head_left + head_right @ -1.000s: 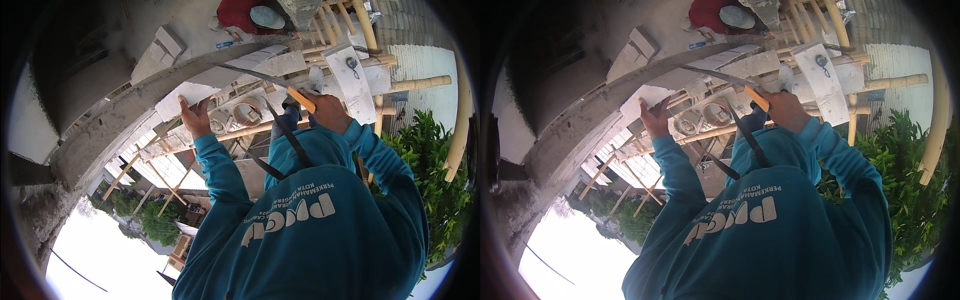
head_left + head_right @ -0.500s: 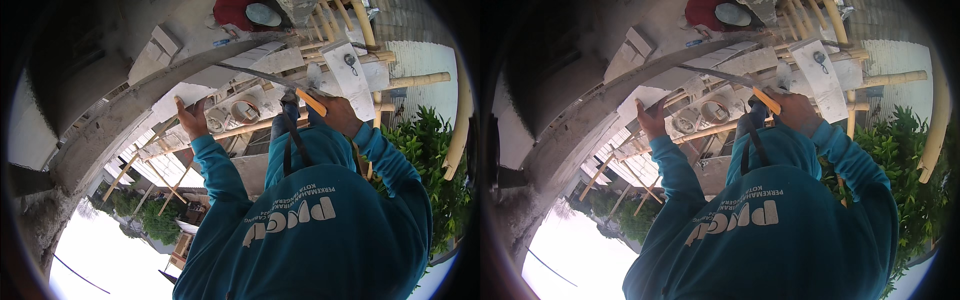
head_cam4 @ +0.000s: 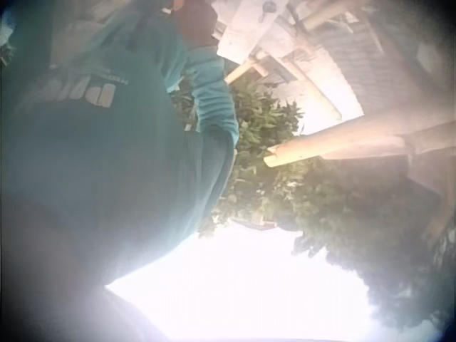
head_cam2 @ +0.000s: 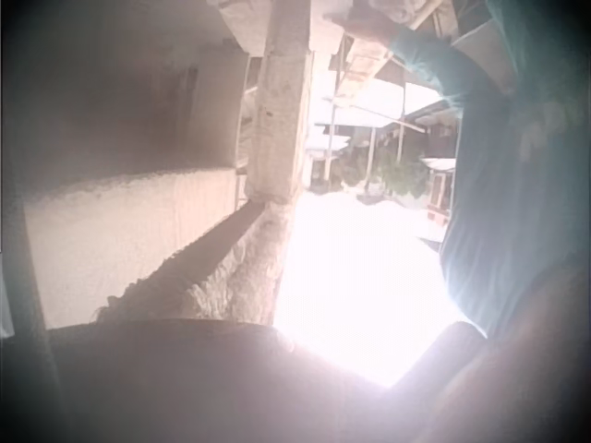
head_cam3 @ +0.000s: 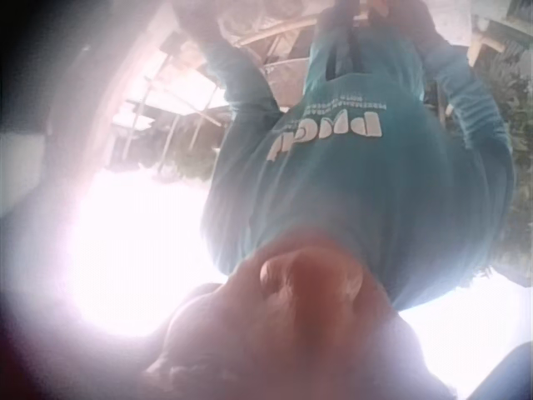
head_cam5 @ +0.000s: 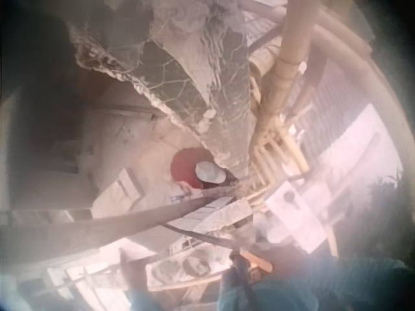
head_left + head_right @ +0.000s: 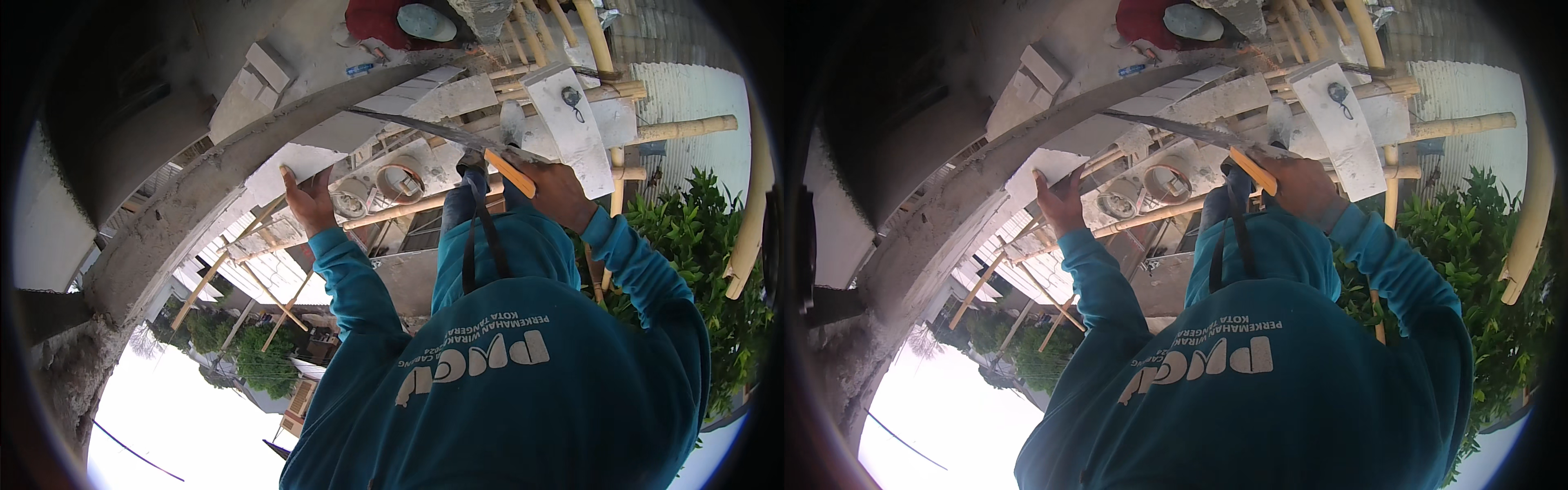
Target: The person handles white rectangular tiles on a bamboo scaffold, applies mortar to the back of a tile with a trowel, and places the tile against a wall. The person also uses a hammer to tap the tile into position.
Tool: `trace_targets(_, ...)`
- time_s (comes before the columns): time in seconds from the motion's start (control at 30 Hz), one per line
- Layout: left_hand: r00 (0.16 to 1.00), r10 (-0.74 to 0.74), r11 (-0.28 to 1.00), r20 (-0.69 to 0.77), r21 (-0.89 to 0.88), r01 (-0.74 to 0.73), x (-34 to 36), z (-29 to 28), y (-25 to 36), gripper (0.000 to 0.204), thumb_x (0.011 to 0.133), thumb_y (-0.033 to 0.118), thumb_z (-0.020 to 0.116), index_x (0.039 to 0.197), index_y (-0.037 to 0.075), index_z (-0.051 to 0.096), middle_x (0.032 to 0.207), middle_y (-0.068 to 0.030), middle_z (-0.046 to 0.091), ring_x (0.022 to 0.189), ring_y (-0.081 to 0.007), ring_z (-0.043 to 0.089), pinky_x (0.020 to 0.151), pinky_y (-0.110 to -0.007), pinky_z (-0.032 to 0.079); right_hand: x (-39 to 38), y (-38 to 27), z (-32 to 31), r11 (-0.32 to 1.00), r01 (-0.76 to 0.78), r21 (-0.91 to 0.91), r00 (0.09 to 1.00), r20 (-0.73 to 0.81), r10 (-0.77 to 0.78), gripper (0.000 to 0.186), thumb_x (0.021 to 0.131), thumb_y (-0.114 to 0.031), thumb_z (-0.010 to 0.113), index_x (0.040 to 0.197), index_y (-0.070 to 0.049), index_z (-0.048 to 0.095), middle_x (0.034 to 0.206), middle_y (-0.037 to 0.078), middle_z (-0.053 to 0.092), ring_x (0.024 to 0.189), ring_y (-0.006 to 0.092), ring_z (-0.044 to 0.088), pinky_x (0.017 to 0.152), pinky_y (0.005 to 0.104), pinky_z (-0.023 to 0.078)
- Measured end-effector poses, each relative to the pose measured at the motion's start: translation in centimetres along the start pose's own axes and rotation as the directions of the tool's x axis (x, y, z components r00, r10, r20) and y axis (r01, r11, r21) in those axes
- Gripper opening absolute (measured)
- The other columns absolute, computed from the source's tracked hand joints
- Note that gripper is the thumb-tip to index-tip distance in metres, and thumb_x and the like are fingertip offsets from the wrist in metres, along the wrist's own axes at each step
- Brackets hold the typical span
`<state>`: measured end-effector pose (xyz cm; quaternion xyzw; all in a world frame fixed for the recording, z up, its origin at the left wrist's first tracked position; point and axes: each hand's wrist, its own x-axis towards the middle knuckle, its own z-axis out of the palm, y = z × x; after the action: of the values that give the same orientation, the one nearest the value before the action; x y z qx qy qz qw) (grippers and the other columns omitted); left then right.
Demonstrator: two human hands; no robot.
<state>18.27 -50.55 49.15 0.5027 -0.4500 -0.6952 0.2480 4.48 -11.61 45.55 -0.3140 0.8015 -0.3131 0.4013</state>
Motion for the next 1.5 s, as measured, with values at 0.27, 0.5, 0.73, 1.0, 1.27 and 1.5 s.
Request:
trace_targets(0.27,1.000,-0.012,1.000,0.027,0.028,0.011,0.0,0.6,0.1,0.059,0.097,0.039,0.058,0.138,0.000,0.042,0.135,-0.0216,0.048,0.124,-0.0415,0.049,0.101,-0.061,0.045,9.5,-3.1,6.7,0.991,0.103,-0.079,0.991,-0.080,-0.110,0.044,0.081,-0.009,0.059,0.124,-0.006,0.059,0.077,0.019,0.068,0.077,0.0353,0.068,0.070,0.0478,0.055)
trace_targets(0.5,1.000,-0.003,1.000,-0.008,0.009,0.003,0.3,-0.2,-0.1,0.059,0.096,0.041,0.059,0.137,0.001,0.043,0.134,-0.0205,0.050,0.122,-0.0396,0.050,0.101,-0.061,0.045,0.3,-0.8,1.5,0.999,0.040,-0.010,0.998,-0.052,-0.041,0.056,0.080,-0.010,0.062,0.134,-0.009,0.052,0.080,0.019,0.069,0.077,0.0350,0.068,0.071,0.0468,0.055)
trace_targets(0.73,0.998,-0.010,1.000,0.061,-0.015,0.011,1.0,-0.2,-0.3,0.061,0.096,0.041,0.060,0.137,0.000,0.043,0.133,-0.0204,0.050,0.121,-0.0382,0.052,0.099,-0.061,0.048,9.8,-3.3,5.1,0.990,0.067,-0.125,0.996,-0.057,-0.075,0.042,0.081,-0.016,0.064,0.122,-0.008,0.062,0.078,0.017,0.068,0.074,0.0350,0.068,0.071,0.0466,0.055)
trace_targets(1.0,1.000,0.001,0.999,0.020,-0.038,0.000,1.2,-1.0,-0.6,0.064,0.095,0.043,0.061,0.137,-0.002,0.042,0.133,-0.0207,0.047,0.120,-0.0399,0.052,0.095,-0.062,0.051,10.0,-3.5,5.7,0.993,0.024,-0.112,0.994,-0.101,-0.036,0.046,0.082,-0.016,0.063,0.128,-0.014,0.059,0.085,0.016,0.069,0.082,0.0334,0.068,0.072,0.0468,0.055)
trace_targets(1.27,0.996,-0.092,0.989,-0.001,-0.112,0.092,1.4,-1.1,-0.5,0.073,0.092,0.044,0.064,0.142,-0.002,0.036,0.137,-0.0196,0.040,0.127,-0.0468,0.041,0.091,-0.061,0.054,9.9,-4.6,5.1,0.997,-0.029,-0.079,0.997,-0.071,0.023,0.048,0.082,-0.015,0.058,0.130,-0.016,0.058,0.097,0.018,0.070,0.093,0.0378,0.066,0.085,0.0489,0.051)
trace_targets(1.5,0.994,-0.105,0.991,-0.041,-0.085,0.102,2.1,-0.9,-1.3,0.073,0.091,0.045,0.065,0.141,0.000,0.038,0.139,-0.0192,0.039,0.125,-0.0443,0.044,0.087,-0.058,0.057,10.4,-3.5,5.8,0.993,-0.044,-0.107,0.994,-0.109,0.033,0.052,0.080,-0.017,0.061,0.132,-0.010,0.058,0.099,0.023,0.069,0.091,0.0418,0.065,0.085,0.0495,0.052)
